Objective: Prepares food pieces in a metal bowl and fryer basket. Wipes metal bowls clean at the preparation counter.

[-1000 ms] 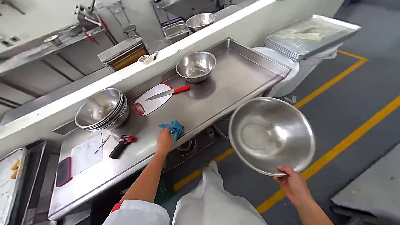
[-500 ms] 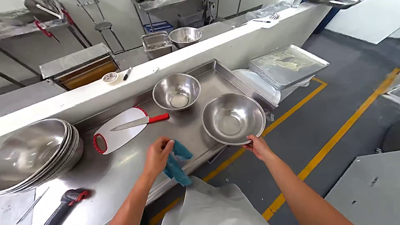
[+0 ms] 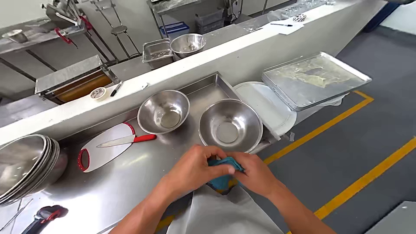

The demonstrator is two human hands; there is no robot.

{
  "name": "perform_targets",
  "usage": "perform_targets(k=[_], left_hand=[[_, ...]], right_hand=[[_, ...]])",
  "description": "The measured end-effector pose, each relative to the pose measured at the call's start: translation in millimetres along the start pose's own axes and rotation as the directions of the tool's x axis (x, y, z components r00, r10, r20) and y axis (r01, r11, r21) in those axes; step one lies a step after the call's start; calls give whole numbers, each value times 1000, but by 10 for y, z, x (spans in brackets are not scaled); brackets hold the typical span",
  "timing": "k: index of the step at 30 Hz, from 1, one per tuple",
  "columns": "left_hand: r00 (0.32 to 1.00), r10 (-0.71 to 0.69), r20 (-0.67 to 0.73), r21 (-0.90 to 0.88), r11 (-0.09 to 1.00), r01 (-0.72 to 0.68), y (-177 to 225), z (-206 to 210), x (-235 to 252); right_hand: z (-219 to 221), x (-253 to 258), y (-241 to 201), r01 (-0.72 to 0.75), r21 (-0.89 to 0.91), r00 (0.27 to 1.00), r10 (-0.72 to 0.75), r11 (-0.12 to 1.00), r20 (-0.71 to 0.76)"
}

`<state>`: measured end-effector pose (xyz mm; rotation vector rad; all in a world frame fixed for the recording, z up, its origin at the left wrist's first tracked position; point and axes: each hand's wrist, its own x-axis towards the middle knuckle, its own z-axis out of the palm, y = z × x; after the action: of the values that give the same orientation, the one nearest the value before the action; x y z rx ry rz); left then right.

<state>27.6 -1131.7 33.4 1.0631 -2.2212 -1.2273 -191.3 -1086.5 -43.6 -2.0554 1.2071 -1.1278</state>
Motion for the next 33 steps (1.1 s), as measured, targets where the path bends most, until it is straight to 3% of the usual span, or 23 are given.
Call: perform_targets(k=[2, 4, 7, 9, 12, 14, 16, 18, 20, 21, 24, 26, 27, 29, 30, 31, 32, 33], left_hand=[[996, -63, 61, 282, 958, 43, 54, -89, 188], [994, -105, 38, 440, 894, 78, -17, -214, 378], [991, 30, -133, 461, 887, 35, -114, -375, 646], [951, 164, -261, 451, 892, -30, -64, -424, 808], [898, 247, -363, 434, 898, -71, -111, -423, 987], [904, 249, -347, 408, 908, -94, -406, -327, 1082], [970, 119, -210, 346, 937, -40, -840, -136, 1102], [995, -100, -12, 260, 960, 100, -1225, 28, 1085], [983, -184, -21, 171, 968, 184, -1470, 28, 1135], [978, -189, -86, 138, 970, 200, -1546, -33, 1224], [940, -246, -238, 91, 958, 274, -1806, -232, 1703], [903, -331, -275, 68, 930, 362, -2057, -262, 2089], [888, -375, -267, 49, 915, 401, -2177, -242, 2258], [885, -414, -215, 18, 904, 427, -2366, -113, 2473], [891, -411, -195, -19, 909, 416, -2415, -14, 2508], [894, -412, -174, -78, 911, 405, -2420, 83, 2492], [893, -416, -173, -160, 906, 391, -2408, 170, 2454], [882, -430, -195, -239, 893, 382, -2385, 235, 2401]], right_hand=[[-377, 170, 154, -61, 5, 994, 60, 998, 90], [-724, 373, 327, -128, -7, 980, 128, 992, 152], [-1084, 638, 565, -111, -2, 988, 111, 994, 107], [-1260, 769, 661, -29, -23, 999, 30, 999, 36], [-1382, 882, 782, 26, -98, 999, -28, 995, -20], [-1289, 847, 958, 29, -172, 1000, -28, 985, 12], [-1066, 681, 1189, -47, -260, 984, 90, 964, 157], [-845, 513, 1402, -168, -353, 864, 310, 920, 396], [-703, 452, 1526, -214, -381, 756, 399, 899, 518], [-654, 467, 1549, -205, -383, 750, 396, 901, 529], [-467, 639, 1633, 5, -435, 811, 251, 900, 529], [-279, 840, 1764, 187, -448, 789, 138, 874, 598], [-170, 925, 1886, 269, -433, 752, 94, 860, 652], [52, 1012, 2250, 373, -390, 601, 102, 842, 793], [158, 1011, 2494, 385, -374, 515, 139, 844, 845], [253, 983, 2782, 388, -372, 481, 160, 843, 862], [334, 969, 3062, 375, -396, 522, 162, 838, 837], [422, 970, 3287, 335, -434, 648, 130, 836, 751]])
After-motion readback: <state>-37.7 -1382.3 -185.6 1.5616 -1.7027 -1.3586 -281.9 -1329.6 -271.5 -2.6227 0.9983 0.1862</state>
